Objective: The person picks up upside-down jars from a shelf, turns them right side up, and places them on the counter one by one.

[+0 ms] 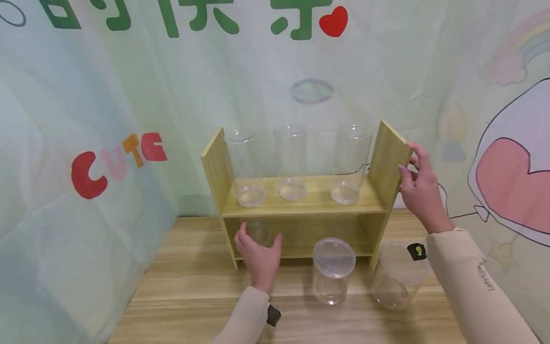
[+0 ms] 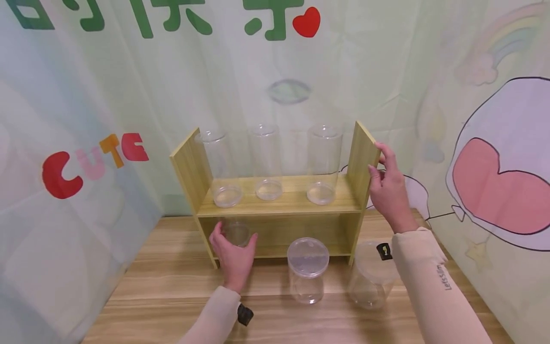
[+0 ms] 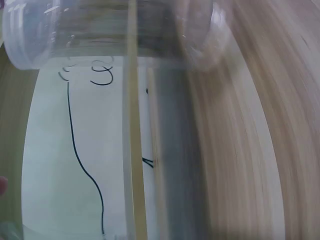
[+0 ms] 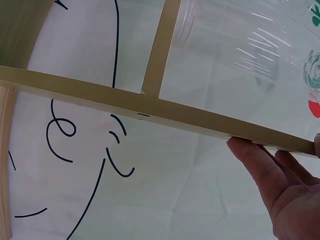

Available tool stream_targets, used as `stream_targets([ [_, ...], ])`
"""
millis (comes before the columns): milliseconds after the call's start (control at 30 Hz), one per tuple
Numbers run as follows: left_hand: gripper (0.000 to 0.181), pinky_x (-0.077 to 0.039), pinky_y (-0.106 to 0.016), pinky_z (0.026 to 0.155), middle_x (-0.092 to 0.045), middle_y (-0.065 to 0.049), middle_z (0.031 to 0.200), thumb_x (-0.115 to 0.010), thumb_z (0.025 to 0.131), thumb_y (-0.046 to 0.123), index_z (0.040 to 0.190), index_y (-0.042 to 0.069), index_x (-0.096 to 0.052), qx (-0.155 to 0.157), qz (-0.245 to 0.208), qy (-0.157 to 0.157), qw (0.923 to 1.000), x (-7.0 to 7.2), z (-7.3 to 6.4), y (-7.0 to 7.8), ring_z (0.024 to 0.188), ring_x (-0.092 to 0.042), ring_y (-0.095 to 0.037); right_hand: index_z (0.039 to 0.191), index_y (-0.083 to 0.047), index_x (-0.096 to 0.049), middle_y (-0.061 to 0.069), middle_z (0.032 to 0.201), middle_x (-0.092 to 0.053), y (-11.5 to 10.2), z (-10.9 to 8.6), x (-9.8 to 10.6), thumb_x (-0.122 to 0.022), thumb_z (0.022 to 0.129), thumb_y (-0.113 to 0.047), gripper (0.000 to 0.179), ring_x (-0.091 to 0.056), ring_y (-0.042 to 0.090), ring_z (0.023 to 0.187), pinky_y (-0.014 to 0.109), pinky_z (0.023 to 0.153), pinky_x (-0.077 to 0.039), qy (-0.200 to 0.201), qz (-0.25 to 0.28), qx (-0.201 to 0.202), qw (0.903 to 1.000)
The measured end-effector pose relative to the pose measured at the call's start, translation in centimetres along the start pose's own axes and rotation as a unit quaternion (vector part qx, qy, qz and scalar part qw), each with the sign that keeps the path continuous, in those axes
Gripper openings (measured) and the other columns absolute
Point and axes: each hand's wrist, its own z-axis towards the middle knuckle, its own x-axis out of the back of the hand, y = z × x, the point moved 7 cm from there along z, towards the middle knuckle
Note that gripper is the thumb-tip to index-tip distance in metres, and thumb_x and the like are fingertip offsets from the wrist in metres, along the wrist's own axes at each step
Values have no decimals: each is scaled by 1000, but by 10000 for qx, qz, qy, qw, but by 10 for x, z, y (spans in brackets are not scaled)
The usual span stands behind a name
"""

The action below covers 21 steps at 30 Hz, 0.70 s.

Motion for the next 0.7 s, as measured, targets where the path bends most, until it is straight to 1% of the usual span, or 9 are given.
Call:
stream_targets([
  [100, 94, -35, -57, 99, -42, -23, 131, -92, 66, 16, 140, 3, -36, 105, -34, 180, 9998, 1, 3, -6, 121, -41, -40, 153, -21, -26, 31, 136, -46, -1, 0, 2, -40, 104, -5, 53, -59, 50, 102, 13, 59, -49, 14, 8, -2, 10000],
  [200, 93, -34, -59, 99, -41, -23, 131, -91, 66, 14, 140, 3, -35, 167, -19, 260, 9995, 3, 5, -10, 122, -40, -41, 153, -20, -26, 31, 136, -45, -1, -1, 2, -40, 104, -4, 53, -59, 50, 101, 13, 59, -50, 3, 44, 37, 10000],
  [300, 95, -32, -60, 102, -39, -24, 136, -90, 68, 15, 143, 3, -32, 302, 47, 182, 9994, 2, 5, -15, 126, -37, -43, 152, -18, -26, 33, 136, -45, -2, -2, 0, -41, 104, -3, 52, -59, 51, 100, 12, 59, -50, -17, 55, 79, 10000],
  [467, 105, -29, -63, 106, -31, -28, 145, -89, 70, 18, 150, 3, -23, 698, 205, 0, 9973, -2, 6, -25, 132, -32, -46, 152, -18, -26, 32, 136, -45, 0, -2, 0, -41, 104, -4, 53, -59, 51, 101, 12, 59, -49, -8, 43, 44, 10000],
  [533, 108, -29, -63, 106, -29, -29, 147, -89, 70, 20, 152, 2, -21, 807, 267, 3, 9964, -4, 8, -28, 133, -31, -47, 153, -19, -25, 32, 137, -44, 0, -2, 0, -41, 104, -4, 53, -58, 51, 101, 12, 59, -49, -5, 29, 30, 10000],
  [700, 112, -29, -60, 108, -28, -30, 147, -90, 68, 24, 152, 1, -21, 877, 324, 160, 9955, -8, 12, -32, 133, -31, -47, 153, -19, -25, 32, 137, -44, -1, -2, 0, -41, 104, -4, 53, -58, 51, 102, 12, 59, -49, 16, 81, 60, 9999],
])
